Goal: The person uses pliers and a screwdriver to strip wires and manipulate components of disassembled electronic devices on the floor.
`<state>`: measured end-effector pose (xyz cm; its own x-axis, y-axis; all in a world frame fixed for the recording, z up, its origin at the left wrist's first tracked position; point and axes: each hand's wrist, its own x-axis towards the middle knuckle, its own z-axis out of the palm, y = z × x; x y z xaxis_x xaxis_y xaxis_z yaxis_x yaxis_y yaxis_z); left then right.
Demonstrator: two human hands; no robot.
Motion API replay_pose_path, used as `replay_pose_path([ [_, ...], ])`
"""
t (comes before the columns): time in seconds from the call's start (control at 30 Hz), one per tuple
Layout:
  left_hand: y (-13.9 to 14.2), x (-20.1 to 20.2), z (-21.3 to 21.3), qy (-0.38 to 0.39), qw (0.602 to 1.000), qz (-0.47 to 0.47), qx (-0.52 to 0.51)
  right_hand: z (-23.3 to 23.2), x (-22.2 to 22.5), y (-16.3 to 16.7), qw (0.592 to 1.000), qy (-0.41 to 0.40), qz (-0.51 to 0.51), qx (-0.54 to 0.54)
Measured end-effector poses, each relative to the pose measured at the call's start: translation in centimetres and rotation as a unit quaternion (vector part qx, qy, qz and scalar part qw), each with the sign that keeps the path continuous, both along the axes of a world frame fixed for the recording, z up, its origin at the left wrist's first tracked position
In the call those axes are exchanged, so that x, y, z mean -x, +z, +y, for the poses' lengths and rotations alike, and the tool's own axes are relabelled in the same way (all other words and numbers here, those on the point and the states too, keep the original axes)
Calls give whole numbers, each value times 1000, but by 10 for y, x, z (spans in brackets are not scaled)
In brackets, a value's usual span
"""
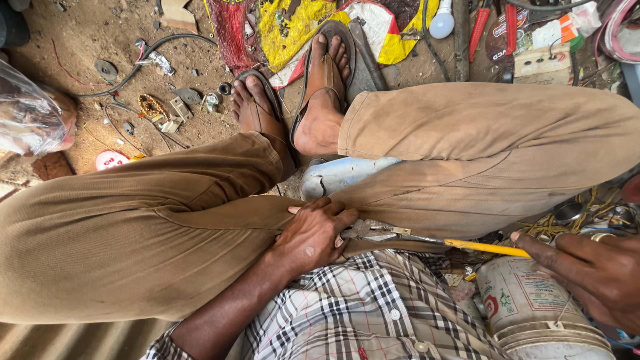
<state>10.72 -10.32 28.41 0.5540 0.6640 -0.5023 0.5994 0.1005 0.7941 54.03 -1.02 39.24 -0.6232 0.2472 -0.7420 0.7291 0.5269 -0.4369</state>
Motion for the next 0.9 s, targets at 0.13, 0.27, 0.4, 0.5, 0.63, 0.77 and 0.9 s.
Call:
replay_pose_path([
  [0.13, 1, 1, 1, 6, 1000, -3, 2, -6, 2, 4, 999, 5, -10, -35],
  [0.27, -1, 0, -1, 1, 1000, 5, 8, -16, -3, 0, 997, 21, -67, -30],
  [0.4, -3, -1, -5, 17, 1000, 0, -7, -24, -20, -6, 987, -87, -106, 88],
  [0.5, -1, -1, -6, 21, 999, -11, -32, -24, -37, -9, 957, -220, 34, 186],
  [0.63, 1, -3, -4, 10, 999, -22, -25, -12, -44, -17, 904, -257, 22, 341],
  [0.77, 2, -2, 1, 8, 1000, -20, -18, -9, -35, -11, 915, -263, -24, 306],
  [0.9, 2, -1, 3, -6, 1000, -4, 5, -20, -23, -2, 964, -188, 34, 186],
])
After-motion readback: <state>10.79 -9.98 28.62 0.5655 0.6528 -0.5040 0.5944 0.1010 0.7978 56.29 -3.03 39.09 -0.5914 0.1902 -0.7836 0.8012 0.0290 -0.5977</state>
